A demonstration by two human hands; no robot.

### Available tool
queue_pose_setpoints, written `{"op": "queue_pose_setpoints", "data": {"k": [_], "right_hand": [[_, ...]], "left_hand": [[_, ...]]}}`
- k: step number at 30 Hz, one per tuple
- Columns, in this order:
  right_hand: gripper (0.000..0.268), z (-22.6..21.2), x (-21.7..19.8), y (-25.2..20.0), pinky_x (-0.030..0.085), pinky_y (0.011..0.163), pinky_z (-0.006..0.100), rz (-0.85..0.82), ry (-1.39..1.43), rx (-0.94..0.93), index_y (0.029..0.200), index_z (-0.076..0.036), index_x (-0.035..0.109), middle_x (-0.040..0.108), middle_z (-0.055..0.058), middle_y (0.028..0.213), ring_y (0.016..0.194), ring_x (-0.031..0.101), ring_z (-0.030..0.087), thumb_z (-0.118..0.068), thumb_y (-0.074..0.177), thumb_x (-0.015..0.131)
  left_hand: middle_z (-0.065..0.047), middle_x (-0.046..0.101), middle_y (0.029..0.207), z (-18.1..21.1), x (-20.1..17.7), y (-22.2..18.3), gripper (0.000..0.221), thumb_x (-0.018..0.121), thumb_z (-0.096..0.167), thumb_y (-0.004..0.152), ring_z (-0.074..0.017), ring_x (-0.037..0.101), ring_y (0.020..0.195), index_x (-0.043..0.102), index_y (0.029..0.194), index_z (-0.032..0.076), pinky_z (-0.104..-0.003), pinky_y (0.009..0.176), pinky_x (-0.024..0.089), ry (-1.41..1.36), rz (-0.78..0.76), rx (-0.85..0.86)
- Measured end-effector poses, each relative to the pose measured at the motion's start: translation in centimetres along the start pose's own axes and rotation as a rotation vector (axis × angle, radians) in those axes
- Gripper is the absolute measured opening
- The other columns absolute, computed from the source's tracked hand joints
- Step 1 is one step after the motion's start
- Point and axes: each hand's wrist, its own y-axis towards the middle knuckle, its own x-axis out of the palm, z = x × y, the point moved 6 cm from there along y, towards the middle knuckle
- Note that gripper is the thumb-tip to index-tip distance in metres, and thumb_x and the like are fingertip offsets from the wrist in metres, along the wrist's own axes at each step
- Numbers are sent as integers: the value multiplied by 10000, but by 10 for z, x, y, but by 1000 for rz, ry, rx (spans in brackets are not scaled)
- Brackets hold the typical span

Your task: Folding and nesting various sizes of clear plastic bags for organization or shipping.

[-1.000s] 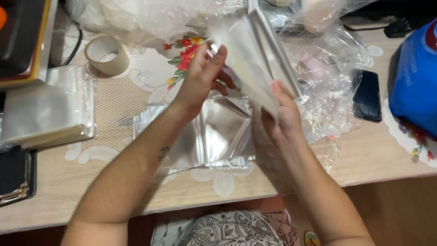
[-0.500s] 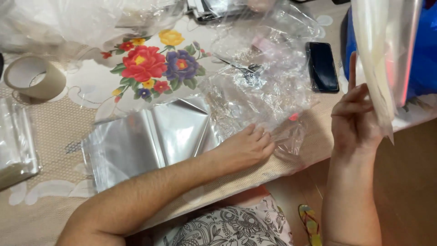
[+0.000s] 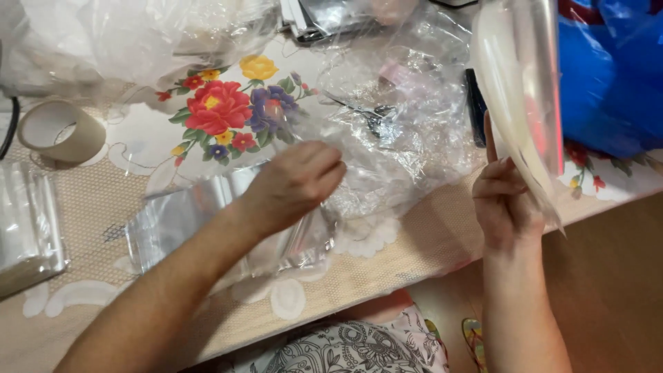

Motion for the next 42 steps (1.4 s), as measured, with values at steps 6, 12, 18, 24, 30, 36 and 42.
{"op": "queue_pose_setpoints", "data": {"k": [6,12,18,24,30,36,42], "right_hand": [[522,49,-4,40,553,458,111,84,20,183,1443,-76,526,410,136,1611,743,732,188,18,934,597],[106,130,-26,109,582,539,69,-14,-148,381,1002,-101,727,714,66,1077,911,760,193,-102,918,662],[87,163,-62,127,514,487,33,36,-46,412,889,-112,718,696,-24,788,691,681,68,-74,934,654],[57,133,-82,146,507,492,31,-12,-12,373,960,-85,719,711,-37,830,724,690,48,-73,949,665],[91,140,-64,142,533,494,62,3,-3,379,925,-25,715,697,29,742,639,661,78,-30,969,636],[108,146,-49,135,534,496,47,11,-40,376,900,-42,722,702,21,736,638,662,71,-48,968,638],[137,140,-72,143,562,449,142,172,-98,226,1086,9,700,745,118,842,642,701,117,-16,954,672]], "left_hand": [[-141,549,877,-36,-66,-69,223,542,-173,939,-297,565,724,533,777,-20,-379,655,503,58,164,-111],[-32,634,1001,-99,0,-186,144,689,-32,842,-256,656,1088,682,854,111,-394,919,528,21,-215,-487],[-74,647,976,-119,-4,-103,191,644,-10,854,-285,656,1007,677,988,122,-413,857,530,-106,-110,-440],[-185,695,1135,-149,106,-36,488,639,-119,777,-415,651,1117,655,1205,114,-536,933,533,-309,-628,-485],[-113,678,1190,-197,148,-36,546,908,103,663,-359,633,1182,693,1147,237,-432,996,504,-464,-959,-706],[-50,748,848,-214,160,-43,231,892,118,635,-302,724,918,750,779,230,-372,783,560,-453,-929,-761],[-43,668,895,-207,80,-29,187,789,-35,784,-177,611,808,648,792,87,-300,696,534,-475,-908,-904]]}}
